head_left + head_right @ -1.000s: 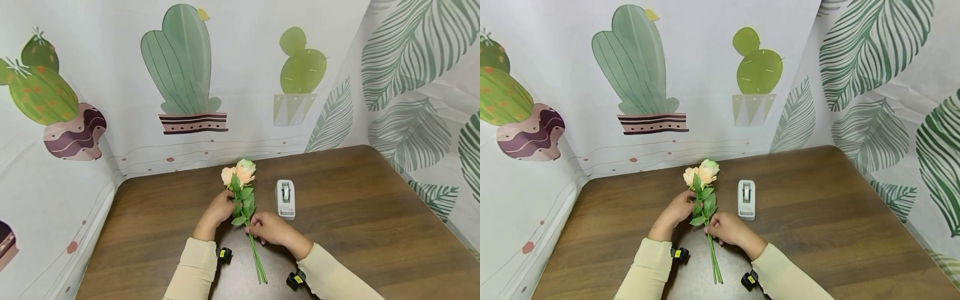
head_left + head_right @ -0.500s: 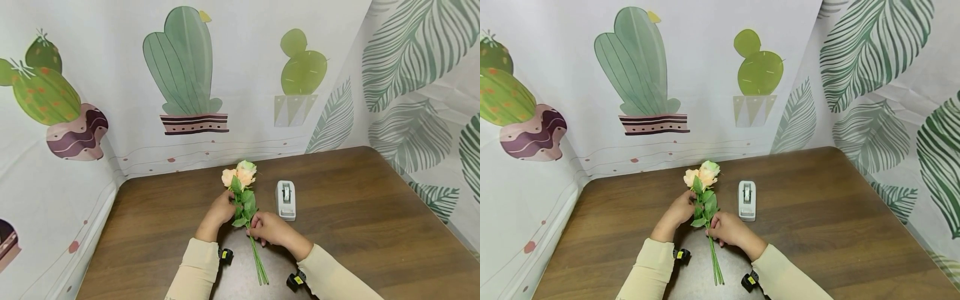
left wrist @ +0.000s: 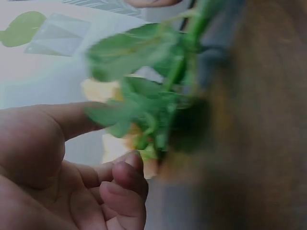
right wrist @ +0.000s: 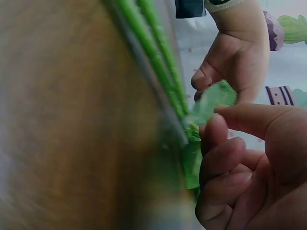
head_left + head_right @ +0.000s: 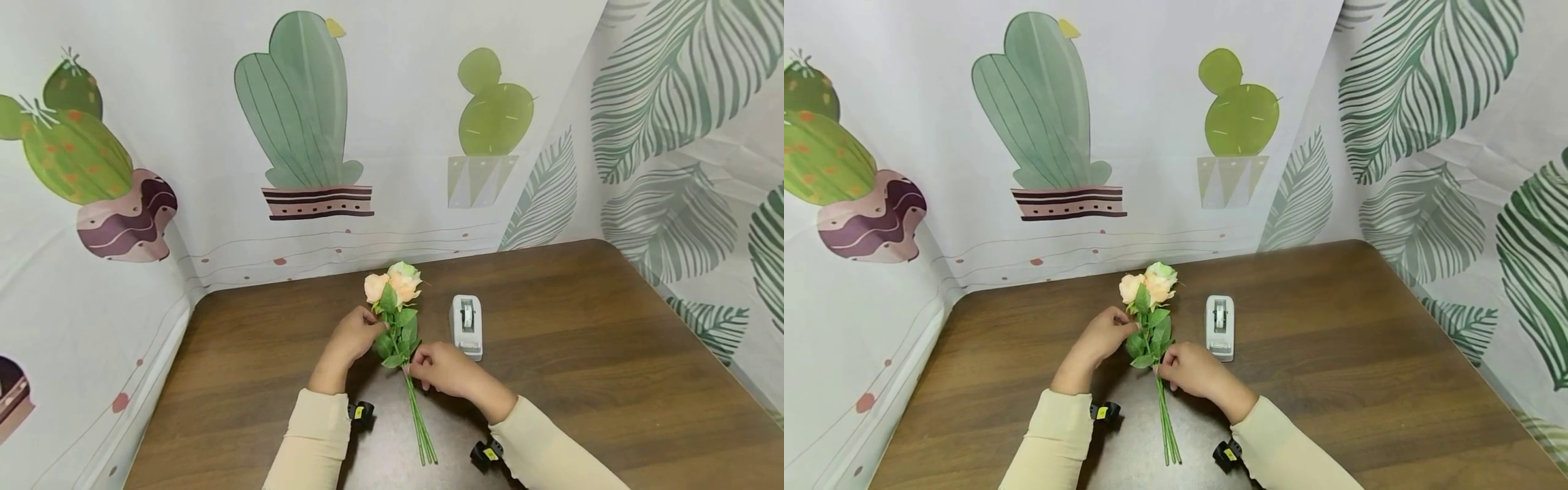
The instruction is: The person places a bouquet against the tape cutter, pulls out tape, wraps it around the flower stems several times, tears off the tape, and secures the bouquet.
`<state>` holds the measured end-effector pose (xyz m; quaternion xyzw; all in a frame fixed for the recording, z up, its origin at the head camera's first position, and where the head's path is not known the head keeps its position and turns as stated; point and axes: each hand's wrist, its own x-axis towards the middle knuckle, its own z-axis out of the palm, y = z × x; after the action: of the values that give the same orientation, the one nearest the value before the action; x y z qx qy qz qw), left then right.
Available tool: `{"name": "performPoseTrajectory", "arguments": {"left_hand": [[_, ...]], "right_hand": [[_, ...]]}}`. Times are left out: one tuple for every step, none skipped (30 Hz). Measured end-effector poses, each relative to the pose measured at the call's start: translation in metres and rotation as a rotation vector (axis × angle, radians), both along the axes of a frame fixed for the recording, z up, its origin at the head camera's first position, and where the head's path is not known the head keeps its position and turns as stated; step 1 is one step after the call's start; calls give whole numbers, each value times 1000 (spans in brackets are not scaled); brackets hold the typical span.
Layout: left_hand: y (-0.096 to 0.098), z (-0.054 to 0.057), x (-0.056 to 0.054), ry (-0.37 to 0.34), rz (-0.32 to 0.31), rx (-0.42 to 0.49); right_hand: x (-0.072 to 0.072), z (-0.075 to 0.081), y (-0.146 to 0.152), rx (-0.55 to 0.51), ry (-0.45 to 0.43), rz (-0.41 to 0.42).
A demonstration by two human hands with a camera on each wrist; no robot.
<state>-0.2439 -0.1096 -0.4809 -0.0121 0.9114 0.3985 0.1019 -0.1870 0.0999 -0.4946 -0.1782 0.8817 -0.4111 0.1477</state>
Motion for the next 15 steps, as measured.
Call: {"name": "performPoseTrajectory", "arguments": {"left_hand": [[-1, 4, 1, 10, 4, 5], [-2, 9, 2, 19, 10, 12], [-2, 14, 4, 29, 13, 17], [-3, 18, 5, 44, 13, 19], [-3, 23, 7, 58, 13, 26], [-3, 28, 9, 75, 12, 32], [-3, 33, 10, 95, 12, 38], [-3, 37, 12, 115, 10, 47], [-3, 42, 14, 139, 8, 48], [-2, 46, 16, 168, 5, 47], [-2, 50, 18, 197, 2, 45], [-2, 54, 20, 228, -1, 41], [-2, 58, 22, 259, -4, 41], [-2, 62, 24, 288, -4, 38], [-3, 65, 26, 322, -1, 32]], "right_hand": [[0, 3, 1, 0, 14, -1], [-1, 6, 2, -1, 27, -4], [-1, 9, 3, 1, 41, -6], [-1, 12, 4, -5, 49, -8], [-1, 15, 5, -15, 55, -10], [-1, 18, 7, -29, 59, -15], [-2, 22, 8, -40, 65, -22], [-2, 25, 10, -52, 72, -29], [-2, 28, 11, -65, 79, -38], [-2, 31, 13, -77, 91, -50], [-3, 34, 15, -85, 107, -64], [-3, 37, 18, -92, 126, -80], [-4, 40, 20, -95, 149, -99], [-4, 43, 23, -100, 175, -115], [-4, 45, 26, -107, 203, -131]]}}
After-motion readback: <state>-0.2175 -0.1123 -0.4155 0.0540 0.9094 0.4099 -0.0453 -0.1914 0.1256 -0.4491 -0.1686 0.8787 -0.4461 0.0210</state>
